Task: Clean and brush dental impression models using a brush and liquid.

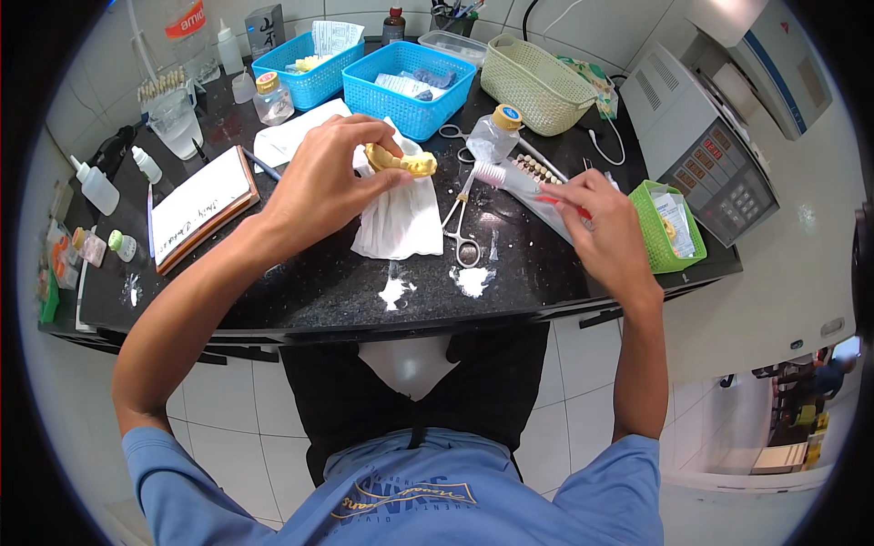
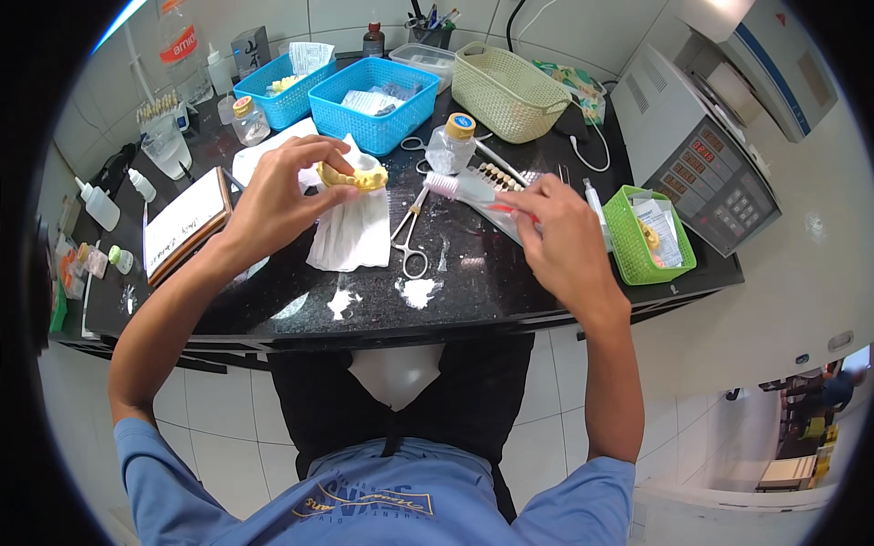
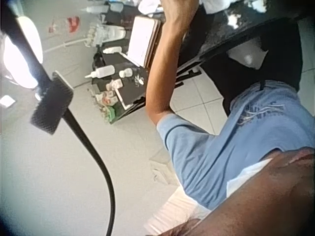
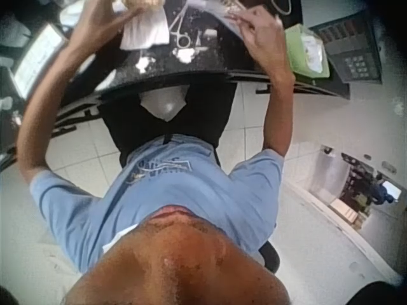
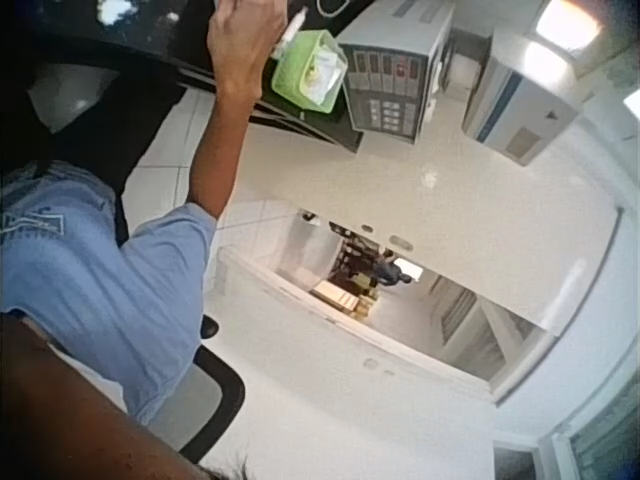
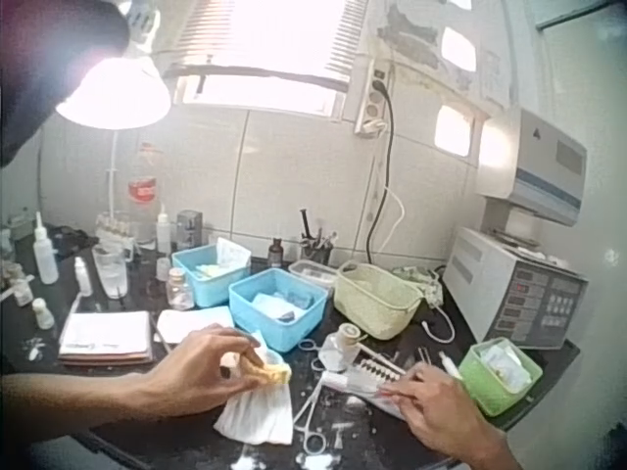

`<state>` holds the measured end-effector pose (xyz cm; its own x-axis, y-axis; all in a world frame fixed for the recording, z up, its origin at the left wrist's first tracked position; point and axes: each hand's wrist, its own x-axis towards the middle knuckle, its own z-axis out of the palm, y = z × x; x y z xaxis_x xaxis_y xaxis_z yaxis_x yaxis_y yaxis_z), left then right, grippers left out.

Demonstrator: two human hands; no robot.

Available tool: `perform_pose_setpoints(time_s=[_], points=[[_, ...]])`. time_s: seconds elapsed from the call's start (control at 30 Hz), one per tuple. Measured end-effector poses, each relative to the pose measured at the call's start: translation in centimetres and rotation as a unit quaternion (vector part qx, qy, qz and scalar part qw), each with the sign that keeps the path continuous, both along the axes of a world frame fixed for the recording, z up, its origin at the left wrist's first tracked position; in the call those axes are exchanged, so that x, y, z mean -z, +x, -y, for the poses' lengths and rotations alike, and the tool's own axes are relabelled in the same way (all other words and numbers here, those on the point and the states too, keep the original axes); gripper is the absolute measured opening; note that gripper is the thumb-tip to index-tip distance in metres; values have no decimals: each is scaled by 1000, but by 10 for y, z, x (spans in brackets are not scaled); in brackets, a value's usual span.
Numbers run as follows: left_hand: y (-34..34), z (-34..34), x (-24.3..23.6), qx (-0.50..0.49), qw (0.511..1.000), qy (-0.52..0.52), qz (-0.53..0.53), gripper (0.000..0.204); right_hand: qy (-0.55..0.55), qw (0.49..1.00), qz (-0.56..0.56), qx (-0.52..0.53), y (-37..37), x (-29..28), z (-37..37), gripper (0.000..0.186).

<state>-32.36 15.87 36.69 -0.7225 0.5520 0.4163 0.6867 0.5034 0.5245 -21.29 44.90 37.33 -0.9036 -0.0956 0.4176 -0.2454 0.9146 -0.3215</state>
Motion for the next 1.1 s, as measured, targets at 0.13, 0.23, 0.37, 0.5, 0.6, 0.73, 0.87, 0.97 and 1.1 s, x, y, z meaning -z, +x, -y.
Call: perform_pose_setpoints(time_s=[0.13, 0.23, 0.37, 0.5, 0.6, 0.73, 0.87, 0.97, 1.1], points=[[-1, -8, 7, 0, 1000, -9, -1, 22, -10, 1000, 1, -18, -2, 8, -1, 27], [2, -10, 8, -10, 1000, -19, -9, 23, -18, 997, -62, -33, -18, -7, 3, 34], [2, -6, 7, -10, 999, -54, 3, 27, -42, 995, -82, -45, -57, -25, 13, 40], [10, -5, 4, -12, 996, -89, -15, 36, 33, 997, -57, -38, -93, -26, 13, 44], [14, -4, 4, -14, 994, -107, -3, 46, 47, 998, -17, -44, -102, -31, 15, 39], [25, 6, -3, -32, 994, -15, -105, 53, -14, 995, -83, -45, -89, -45, 14, 35], [70, 11, -19, 4, 994, 103, -34, 51, -102, 989, -67, -81, -27, -68, 24, 24], [120, 18, -11, 109, 974, 169, 101, 58, -136, 972, -30, -188, 23, -65, 29, 27], [165, -1, 28, 225, 931, 225, 176, 96, -125, 940, 106, -300, 78, -49, 42, 36]])
